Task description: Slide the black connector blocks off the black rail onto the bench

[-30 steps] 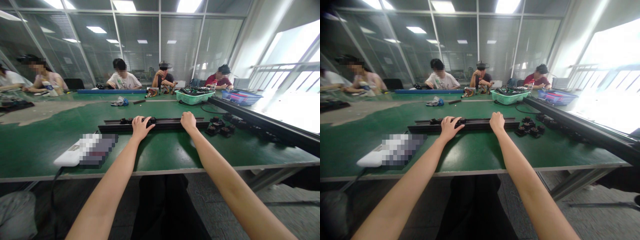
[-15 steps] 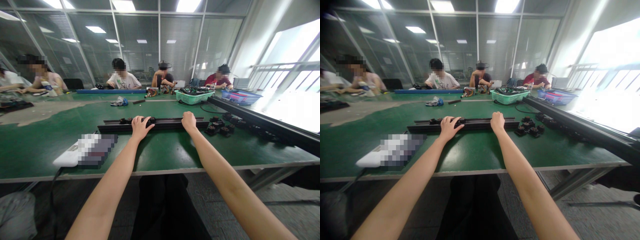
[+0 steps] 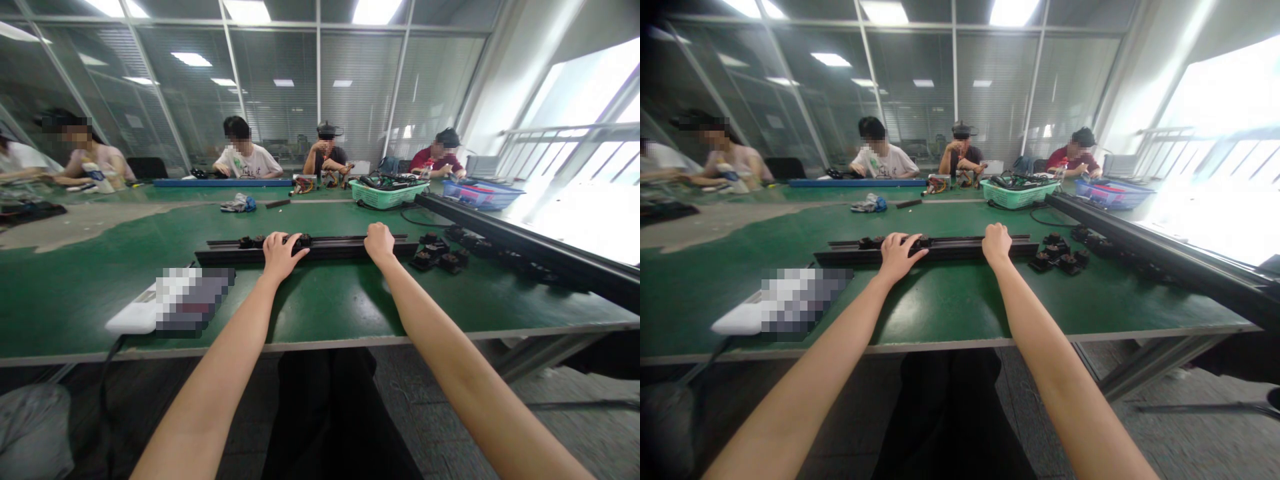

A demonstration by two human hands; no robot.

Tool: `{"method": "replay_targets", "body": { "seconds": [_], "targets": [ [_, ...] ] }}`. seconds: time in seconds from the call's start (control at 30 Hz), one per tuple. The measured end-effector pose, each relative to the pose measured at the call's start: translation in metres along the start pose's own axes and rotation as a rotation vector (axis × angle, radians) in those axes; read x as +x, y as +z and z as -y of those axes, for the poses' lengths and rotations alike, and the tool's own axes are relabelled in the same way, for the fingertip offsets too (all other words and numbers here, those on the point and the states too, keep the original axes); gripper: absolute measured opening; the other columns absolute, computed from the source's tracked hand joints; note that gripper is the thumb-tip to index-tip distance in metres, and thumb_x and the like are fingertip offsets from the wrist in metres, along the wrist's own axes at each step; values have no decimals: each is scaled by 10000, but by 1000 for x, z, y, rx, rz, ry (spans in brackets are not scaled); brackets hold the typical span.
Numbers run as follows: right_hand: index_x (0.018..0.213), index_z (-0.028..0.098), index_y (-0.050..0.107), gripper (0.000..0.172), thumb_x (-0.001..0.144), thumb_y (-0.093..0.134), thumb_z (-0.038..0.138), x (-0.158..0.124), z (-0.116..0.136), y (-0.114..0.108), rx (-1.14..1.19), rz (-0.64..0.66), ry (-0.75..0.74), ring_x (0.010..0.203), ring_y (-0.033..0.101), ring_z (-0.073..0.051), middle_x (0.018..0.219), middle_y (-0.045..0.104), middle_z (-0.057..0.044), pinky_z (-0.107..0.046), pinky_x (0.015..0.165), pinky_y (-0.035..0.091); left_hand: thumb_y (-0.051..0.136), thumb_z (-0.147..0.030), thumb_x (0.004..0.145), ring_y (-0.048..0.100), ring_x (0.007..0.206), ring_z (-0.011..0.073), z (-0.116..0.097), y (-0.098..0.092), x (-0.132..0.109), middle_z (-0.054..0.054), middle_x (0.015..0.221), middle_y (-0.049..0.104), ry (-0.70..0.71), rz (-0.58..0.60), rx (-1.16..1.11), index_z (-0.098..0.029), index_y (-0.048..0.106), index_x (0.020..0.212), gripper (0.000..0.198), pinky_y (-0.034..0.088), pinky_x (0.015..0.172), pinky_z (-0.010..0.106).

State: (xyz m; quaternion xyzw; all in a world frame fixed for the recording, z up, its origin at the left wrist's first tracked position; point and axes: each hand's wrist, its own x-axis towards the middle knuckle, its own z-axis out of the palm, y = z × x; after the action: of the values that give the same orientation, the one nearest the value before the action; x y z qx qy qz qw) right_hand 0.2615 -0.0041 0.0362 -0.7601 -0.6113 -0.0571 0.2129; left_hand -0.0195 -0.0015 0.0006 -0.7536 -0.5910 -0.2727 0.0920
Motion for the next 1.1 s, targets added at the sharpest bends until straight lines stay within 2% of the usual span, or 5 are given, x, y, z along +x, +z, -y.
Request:
{"method": "replay_targets", "body": {
  "seconds": [0.27,1.1],
  "targets": [
    [1196,128,770,406,985,446,5,-2,0,-2,-7,12,9,1241,664,-272,1339,698,-201,-323,925,562,610,-587,1032,427,1458,364,4,4,1,141,1464,594,15,-26,-2,-318,679,1503,547,298,1281,534],
    [1254,98,759,416,1003,440,5,4,-8,-2,-15,6,78,1249,650,-270,1332,693,-209,-291,925,534,624,-587,1028,439,1450,372,5,6,2,148,1468,599,22,-34,18,-306,680,1507,558,314,1268,540]
  ]
}}
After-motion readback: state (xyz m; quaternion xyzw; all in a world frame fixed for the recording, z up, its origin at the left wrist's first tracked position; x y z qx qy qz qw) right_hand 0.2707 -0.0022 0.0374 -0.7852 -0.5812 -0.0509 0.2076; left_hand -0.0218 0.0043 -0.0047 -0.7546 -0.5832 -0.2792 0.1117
